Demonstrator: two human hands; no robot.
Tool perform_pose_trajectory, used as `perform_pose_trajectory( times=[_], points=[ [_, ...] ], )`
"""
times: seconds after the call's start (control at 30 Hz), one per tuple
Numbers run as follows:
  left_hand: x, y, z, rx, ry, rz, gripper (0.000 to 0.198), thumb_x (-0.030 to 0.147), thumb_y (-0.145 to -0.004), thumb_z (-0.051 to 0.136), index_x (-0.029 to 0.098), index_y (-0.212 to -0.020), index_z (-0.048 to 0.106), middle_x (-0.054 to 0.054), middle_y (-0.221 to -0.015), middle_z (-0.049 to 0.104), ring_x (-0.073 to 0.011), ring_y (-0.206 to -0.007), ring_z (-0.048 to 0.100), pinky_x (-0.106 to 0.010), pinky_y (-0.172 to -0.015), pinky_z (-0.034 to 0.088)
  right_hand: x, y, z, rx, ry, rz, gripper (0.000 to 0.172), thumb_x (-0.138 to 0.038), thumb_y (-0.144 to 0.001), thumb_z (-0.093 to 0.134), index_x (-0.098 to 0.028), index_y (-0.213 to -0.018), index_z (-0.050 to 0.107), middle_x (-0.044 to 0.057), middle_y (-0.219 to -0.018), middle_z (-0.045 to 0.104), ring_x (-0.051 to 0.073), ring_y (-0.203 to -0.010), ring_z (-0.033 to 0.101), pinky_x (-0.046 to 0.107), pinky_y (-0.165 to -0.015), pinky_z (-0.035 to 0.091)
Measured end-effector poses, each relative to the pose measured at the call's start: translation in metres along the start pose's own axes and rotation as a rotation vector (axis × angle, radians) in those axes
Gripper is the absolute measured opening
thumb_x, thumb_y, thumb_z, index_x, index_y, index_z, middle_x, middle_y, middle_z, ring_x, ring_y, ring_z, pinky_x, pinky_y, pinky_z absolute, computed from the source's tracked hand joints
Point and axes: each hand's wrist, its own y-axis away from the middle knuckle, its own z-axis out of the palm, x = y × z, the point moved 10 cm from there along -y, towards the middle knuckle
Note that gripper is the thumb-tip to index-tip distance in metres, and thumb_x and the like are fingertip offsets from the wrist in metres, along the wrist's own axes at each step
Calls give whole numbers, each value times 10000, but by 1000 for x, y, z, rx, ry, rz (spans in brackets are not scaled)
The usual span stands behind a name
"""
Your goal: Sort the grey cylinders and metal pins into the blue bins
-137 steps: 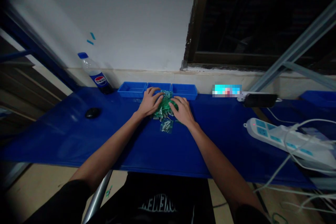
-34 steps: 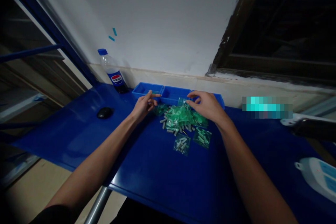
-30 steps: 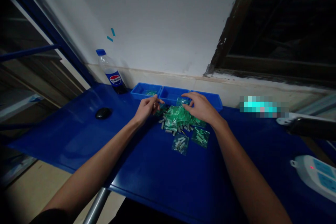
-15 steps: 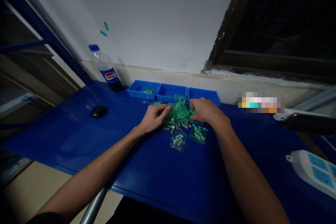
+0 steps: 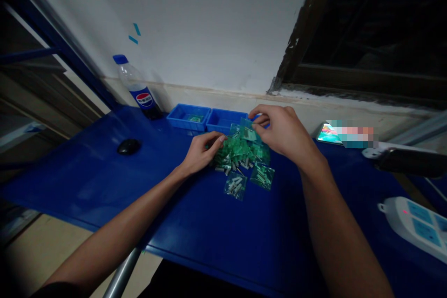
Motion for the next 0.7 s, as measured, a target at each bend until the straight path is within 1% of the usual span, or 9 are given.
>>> perform_pose_trajectory(
  times=[0.03, 0.1, 0.17, 0.23, 0.33, 0.43, 0.53, 0.63, 0.7],
  points=[
    [2, 0, 0, -8, 18, -1, 384, 492, -1039, 537, 170, -1007, 744, -27, -817, 711, -153, -698, 588, -267, -648, 400, -5, -1, 4, -8, -127, -2, 180, -307, -860, 725, -230, -1013, 779, 70, -853, 789, 265, -810, 762, 396, -743, 605],
    [6, 1, 2, -59, 54, 7, 394, 512, -1020, 559, 169, -917, 725, -20, -765, 678, -148, -663, 555, -268, -626, 385, -10, -3, 20, -73, -329, 2, 255, -395, -842, 781, -234, -1039, 772, 64, -835, 789, 264, -797, 759, 404, -723, 614],
    [9, 3, 6, -128, 111, 8, 432, 521, -1010, 562, 170, -785, 677, -11, -692, 626, -141, -622, 516, -270, -601, 362, -9, -4, 36, -121, -454, 13, 331, -457, -811, 822, -246, -1060, 763, 55, -841, 795, 263, -808, 763, 409, -736, 621],
    [7, 5, 10, -183, 215, -26, 456, 528, -994, 573, 172, -717, 636, -5, -652, 591, -133, -593, 493, -268, -579, 351, -5, -7, 46, -115, -539, 25, 387, -491, -778, 854, -247, -1062, 756, 57, -868, 801, 264, -840, 771, 412, -769, 626],
    [-2, 7, 13, -229, 405, -125, 448, 563, -946, 631, 164, -744, 660, -5, -651, 590, -123, -572, 493, -257, -548, 352, 4, -10, 52, -66, -612, 46, 453, -519, -742, 885, -226, -1058, 745, 70, -893, 802, 263, -855, 776, 414, -786, 631],
    [-17, 5, 12, -229, 515, -214, 451, 591, -901, 691, 149, -815, 724, -13, -658, 616, -116, -559, 510, -248, -531, 360, 8, -11, 55, -68, -588, 57, 456, -528, -764, 866, -223, -1075, 733, 66, -863, 794, 250, -799, 768, 404, -738, 633],
    [-36, -2, 0, -112, 558, -262, 456, 584, -863, 744, 142, -755, 728, -16, -633, 618, -104, -545, 511, -243, -536, 364, 10, -11, 52, -85, -483, 55, 388, -499, -826, 809, -222, -1084, 726, 60, -821, 787, 245, -757, 764, 397, -710, 623],
    [-62, -8, -23, 124, 628, -326, 512, 602, -802, 795, 146, -622, 648, -32, -667, 647, -85, -537, 491, -238, -525, 358, 17, -11, 48, -145, -295, 40, 294, -452, -869, 742, -217, -1046, 744, 59, -807, 786, 244, -756, 763, 398, -729, 613],
    [-78, -9, -37, 275, 677, -373, 516, 639, -776, 803, 143, -695, 688, -22, -674, 646, -74, -522, 463, -232, -508, 344, 30, -10, 50, -217, -135, 46, 235, -399, -866, 712, -218, -1008, 759, 56, -803, 784, 245, -769, 761, 394, -735, 604]
  ],
)
